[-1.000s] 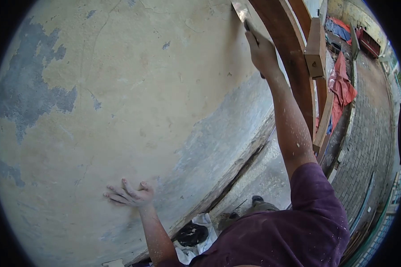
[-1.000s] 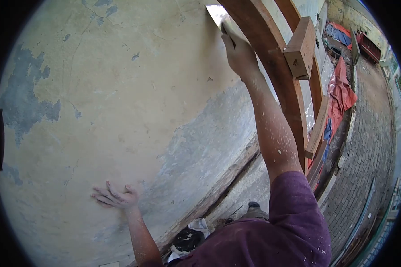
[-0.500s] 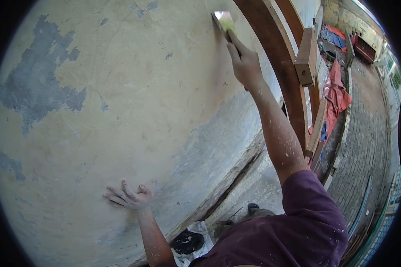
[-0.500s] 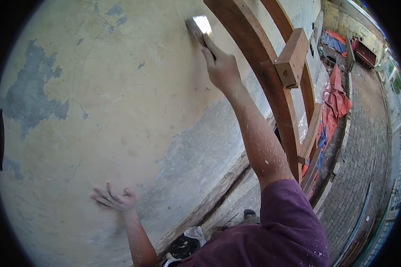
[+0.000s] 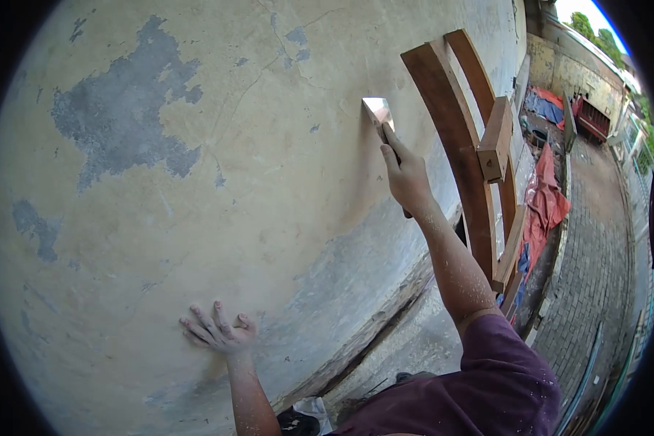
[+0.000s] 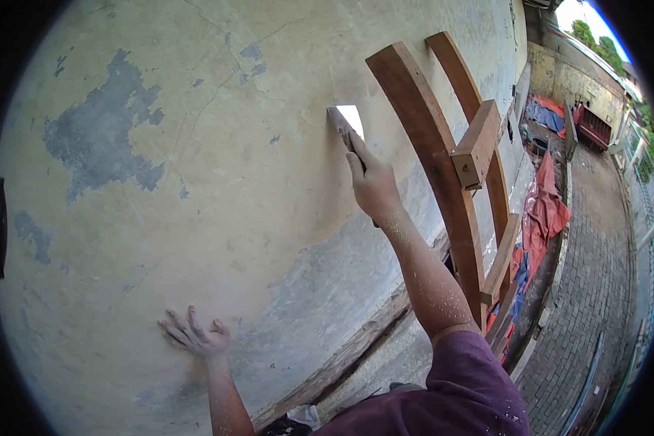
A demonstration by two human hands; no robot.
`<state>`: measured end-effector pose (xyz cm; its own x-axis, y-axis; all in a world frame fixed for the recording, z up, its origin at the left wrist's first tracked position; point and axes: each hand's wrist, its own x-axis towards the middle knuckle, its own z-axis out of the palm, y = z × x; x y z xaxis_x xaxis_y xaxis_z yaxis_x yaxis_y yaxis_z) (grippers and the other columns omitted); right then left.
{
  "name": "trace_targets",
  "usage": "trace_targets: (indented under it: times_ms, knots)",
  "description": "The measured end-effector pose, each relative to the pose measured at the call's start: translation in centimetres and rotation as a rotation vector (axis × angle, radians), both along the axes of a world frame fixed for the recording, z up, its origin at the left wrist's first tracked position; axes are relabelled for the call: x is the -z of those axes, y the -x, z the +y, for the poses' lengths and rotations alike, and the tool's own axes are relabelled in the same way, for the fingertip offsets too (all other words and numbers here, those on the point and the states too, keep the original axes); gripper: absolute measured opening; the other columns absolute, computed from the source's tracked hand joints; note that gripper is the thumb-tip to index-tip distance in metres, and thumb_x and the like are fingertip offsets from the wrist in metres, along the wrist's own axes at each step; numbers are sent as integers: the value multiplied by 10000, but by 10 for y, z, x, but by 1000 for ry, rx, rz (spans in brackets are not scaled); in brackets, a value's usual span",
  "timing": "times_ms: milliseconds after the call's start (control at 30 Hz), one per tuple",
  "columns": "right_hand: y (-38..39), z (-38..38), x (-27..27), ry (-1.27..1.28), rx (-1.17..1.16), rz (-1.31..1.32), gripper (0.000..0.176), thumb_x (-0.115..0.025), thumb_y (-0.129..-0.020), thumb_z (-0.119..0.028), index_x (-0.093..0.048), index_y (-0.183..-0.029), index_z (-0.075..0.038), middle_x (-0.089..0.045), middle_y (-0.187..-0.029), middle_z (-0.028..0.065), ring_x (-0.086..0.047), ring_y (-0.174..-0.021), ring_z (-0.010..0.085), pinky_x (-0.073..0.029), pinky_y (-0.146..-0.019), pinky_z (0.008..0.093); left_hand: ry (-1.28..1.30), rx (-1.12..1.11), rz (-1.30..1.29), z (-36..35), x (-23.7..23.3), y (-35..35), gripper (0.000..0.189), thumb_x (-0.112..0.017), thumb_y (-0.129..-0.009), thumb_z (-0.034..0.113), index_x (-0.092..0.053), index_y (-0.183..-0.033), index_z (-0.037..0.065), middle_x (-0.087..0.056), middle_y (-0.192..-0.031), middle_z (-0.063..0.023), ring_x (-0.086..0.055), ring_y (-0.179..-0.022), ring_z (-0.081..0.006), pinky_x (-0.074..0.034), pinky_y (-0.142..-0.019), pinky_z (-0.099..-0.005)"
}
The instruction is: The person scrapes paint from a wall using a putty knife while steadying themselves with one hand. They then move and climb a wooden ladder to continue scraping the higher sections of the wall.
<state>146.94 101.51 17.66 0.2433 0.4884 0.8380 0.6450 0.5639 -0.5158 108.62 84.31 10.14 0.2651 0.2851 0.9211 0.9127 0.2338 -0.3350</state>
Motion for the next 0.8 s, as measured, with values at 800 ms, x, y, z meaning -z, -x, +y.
trace_targets:
  times_ms: [800]
  knots:
    - [16,-55,-83,355,-230,7,419,-498,-931,-258,-491,-1317,-95,-633,-929,262,-616,-898,389,-479,-779,412,-9,16,-14,-2,-1,-2,530,-368,-891,410,-410,-1348,144,-331,-1451,-222,-228,-1351,-482,-150,-1055,-618]
